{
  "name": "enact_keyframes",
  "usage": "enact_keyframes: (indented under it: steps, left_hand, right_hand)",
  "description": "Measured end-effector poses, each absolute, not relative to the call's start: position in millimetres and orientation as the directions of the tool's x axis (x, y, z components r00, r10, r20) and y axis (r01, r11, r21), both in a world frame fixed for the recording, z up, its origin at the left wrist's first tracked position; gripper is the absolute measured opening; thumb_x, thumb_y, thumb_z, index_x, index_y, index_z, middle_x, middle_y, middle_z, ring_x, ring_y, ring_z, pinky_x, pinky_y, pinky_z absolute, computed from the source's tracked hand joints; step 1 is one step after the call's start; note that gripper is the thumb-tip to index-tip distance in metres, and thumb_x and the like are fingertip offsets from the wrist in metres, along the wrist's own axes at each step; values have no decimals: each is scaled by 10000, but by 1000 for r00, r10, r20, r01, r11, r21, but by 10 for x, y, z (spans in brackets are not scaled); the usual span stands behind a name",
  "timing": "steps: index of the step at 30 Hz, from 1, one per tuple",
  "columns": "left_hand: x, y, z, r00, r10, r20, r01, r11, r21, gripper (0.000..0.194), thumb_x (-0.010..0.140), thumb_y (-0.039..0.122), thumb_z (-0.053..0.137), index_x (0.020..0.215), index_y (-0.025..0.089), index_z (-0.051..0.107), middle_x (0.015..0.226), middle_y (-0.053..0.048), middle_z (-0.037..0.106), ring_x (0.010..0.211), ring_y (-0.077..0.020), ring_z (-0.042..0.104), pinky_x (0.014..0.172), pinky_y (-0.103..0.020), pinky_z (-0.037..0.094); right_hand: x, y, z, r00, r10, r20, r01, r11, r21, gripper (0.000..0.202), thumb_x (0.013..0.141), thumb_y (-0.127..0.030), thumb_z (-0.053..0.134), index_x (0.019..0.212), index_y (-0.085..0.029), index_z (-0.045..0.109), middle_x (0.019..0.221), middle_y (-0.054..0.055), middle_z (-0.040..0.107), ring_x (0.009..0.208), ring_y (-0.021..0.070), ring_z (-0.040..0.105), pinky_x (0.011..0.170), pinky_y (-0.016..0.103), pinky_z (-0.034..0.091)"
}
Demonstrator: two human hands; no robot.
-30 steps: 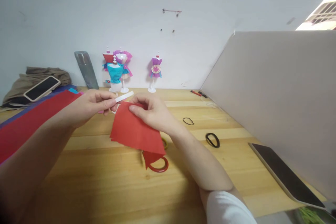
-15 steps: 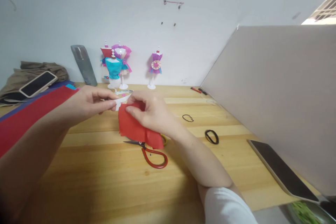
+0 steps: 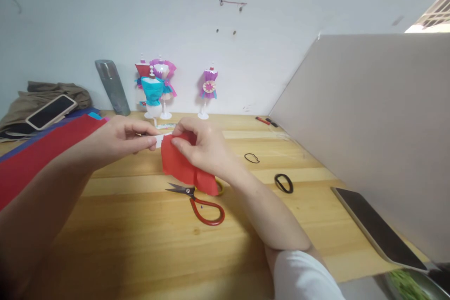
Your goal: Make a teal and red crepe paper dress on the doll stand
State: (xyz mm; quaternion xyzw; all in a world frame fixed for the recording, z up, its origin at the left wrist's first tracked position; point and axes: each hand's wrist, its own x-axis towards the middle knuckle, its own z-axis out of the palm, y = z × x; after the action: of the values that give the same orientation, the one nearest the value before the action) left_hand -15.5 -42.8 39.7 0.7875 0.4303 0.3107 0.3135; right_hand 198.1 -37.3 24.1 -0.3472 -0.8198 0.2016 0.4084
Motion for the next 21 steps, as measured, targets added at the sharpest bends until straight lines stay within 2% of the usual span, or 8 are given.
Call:
enact_keyframes:
  steps: [9, 15, 21]
  left_hand:
    - [-164, -433, 406, 419, 884, 207, 505, -416, 757, 242, 753, 364, 591, 789, 192, 757, 641, 17, 588, 605, -120, 460, 535, -212, 326]
    - [-175, -424, 387, 417, 883, 217, 528, -429, 733, 253, 763, 371, 579, 705, 181, 736, 604, 12, 559, 579, -117, 443, 520, -217, 304]
    - [-168, -434, 397, 417, 883, 217, 508, -424, 750, 260, 765, 379, 588, 758, 186, 763, 625, 10, 578, 588, -122, 457, 523, -218, 313]
  right_hand:
    - [1968, -376, 238, -415, 742, 526, 428, 669, -607, 41, 775, -201, 591, 738, -196, 574, 666, -16, 588, 620, 131, 495, 583, 264, 372]
    - [1966, -363, 230, -404, 754, 518, 434, 657, -617, 52, 768, -175, 572, 730, -199, 545, 640, -28, 553, 591, 121, 465, 573, 263, 356]
    - [1958, -358, 222, -385, 745, 545, 445, 667, -597, 83, 783, -221, 608, 722, -191, 559, 658, -18, 576, 613, 127, 479, 594, 266, 369]
